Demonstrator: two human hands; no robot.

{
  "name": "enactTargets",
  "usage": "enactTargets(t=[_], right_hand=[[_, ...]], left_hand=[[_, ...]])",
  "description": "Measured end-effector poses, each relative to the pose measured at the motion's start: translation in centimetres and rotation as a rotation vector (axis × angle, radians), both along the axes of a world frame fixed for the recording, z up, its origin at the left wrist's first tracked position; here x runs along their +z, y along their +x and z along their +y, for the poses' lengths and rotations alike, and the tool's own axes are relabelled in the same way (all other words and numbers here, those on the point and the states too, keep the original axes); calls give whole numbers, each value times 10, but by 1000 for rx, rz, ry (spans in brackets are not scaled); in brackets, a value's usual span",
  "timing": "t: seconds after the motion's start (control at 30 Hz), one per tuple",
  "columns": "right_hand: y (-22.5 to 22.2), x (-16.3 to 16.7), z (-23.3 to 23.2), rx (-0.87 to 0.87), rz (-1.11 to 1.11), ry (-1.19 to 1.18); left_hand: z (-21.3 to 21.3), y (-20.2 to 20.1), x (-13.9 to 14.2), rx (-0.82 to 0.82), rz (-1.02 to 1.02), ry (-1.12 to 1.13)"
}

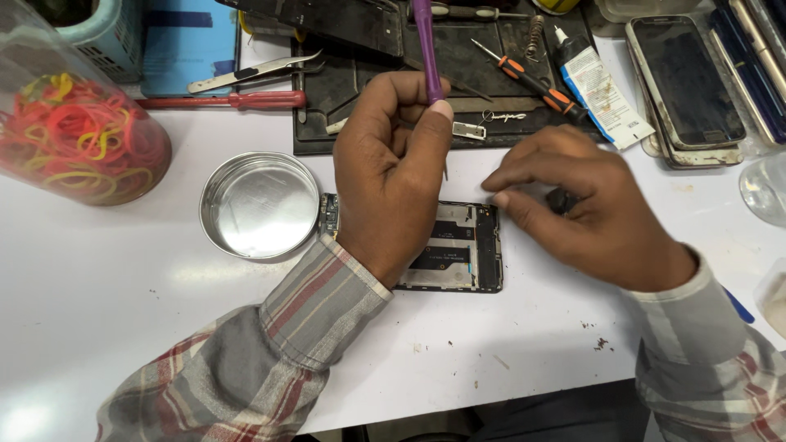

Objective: The person uses a purple precision screwdriver to remove screws from a disassembled mobile phone chassis on a white workbench. They then apply adhesive from a tube to the chassis and continue removing screws while handling the phone body.

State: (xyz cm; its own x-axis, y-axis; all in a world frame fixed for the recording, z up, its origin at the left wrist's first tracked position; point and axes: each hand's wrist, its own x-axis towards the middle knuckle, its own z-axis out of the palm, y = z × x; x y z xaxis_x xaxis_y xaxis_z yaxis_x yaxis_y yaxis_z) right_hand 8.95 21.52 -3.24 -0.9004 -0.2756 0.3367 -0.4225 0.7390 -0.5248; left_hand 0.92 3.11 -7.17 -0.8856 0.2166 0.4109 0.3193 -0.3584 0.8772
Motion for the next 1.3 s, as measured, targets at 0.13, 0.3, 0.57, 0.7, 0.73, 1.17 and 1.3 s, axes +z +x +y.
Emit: enactTargets(t=[0.13, 0.3, 0.57, 0.7, 0.73, 1.17, 1.3], right_hand=[[0, -4, -12, 17, 14, 51], [-5, -6, -24, 4, 71, 154], [-6, -7, -29, -12, 48, 231], [-5, -13, -25, 31, 110, 260], [-6, -15, -22, 7, 128, 235], [-5, -11, 34, -302, 97, 59], [-4, -7, 27, -268, -26, 170]], left_hand=[[2, -2, -4, 29, 34, 9], [3, -6, -6, 66, 40, -33], [3, -7, -7, 66, 41, -42], [3, -7, -8, 44, 53, 1], [4, -7, -8, 32, 55, 24], [4, -8, -1, 88, 78, -39], [3, -9, 0, 92, 70, -2]])
